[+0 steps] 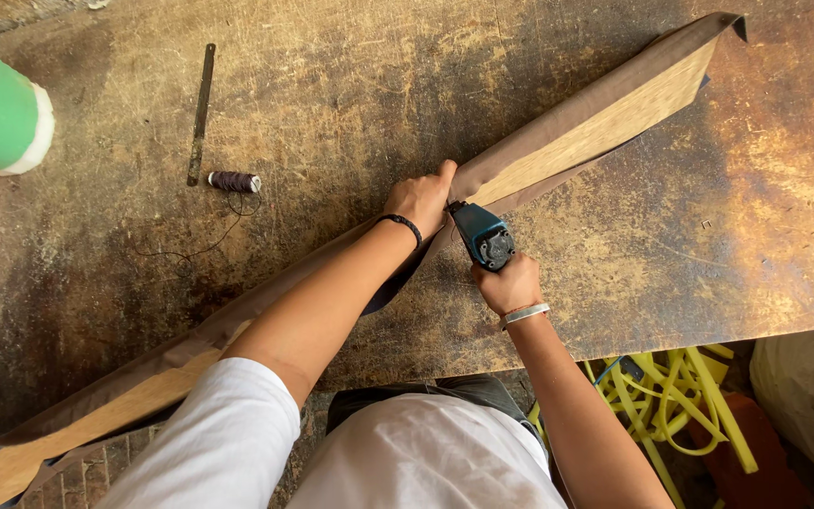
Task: The person lays a long strip of brown fabric on the workbench, folds it over a long foam-and-wood piece, and uses a pneumatic staple gun to fasten the fabric along its length, pressing and aligning the fabric as they staple. They also handle a woven red webbing frame and thread spool on the bench.
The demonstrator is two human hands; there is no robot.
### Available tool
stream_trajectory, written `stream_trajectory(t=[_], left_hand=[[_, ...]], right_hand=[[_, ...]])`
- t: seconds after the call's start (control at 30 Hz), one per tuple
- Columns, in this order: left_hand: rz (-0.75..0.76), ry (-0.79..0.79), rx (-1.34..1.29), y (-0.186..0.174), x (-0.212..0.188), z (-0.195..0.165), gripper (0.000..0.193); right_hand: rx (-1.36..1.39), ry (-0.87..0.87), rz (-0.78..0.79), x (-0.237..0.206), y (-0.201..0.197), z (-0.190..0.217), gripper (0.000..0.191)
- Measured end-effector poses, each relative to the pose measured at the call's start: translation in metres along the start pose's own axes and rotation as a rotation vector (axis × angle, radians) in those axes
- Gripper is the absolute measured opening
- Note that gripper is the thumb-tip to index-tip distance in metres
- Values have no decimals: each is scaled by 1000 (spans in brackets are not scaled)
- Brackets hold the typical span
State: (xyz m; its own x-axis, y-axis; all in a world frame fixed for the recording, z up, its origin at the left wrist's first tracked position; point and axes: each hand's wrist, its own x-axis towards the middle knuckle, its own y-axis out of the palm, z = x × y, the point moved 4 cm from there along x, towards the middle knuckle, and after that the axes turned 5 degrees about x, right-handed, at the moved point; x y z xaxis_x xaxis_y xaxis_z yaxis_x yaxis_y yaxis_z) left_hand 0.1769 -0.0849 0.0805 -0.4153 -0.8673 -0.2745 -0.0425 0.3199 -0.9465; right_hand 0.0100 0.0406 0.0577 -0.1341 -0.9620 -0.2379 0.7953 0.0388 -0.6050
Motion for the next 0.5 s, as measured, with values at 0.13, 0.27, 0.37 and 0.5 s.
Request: stream_trajectory(t=[0.13,0.27,0.37,0.5], left_hand=[[54,-6,-30,-9,-6,-6,77],[92,-36,-45,-12,-17,-18,71],[70,-66,-17,-11,-24,-27,59],[43,-86,73,-12,-27,-37,60]], right_hand=[[-135,163,84,-2,-14,-20,39],[-359,214,-4,-18,-49,-38,65],[-488,268,-17,-25,-68,-45,79],[-611,183,-48,-25,-72,-25,71]])
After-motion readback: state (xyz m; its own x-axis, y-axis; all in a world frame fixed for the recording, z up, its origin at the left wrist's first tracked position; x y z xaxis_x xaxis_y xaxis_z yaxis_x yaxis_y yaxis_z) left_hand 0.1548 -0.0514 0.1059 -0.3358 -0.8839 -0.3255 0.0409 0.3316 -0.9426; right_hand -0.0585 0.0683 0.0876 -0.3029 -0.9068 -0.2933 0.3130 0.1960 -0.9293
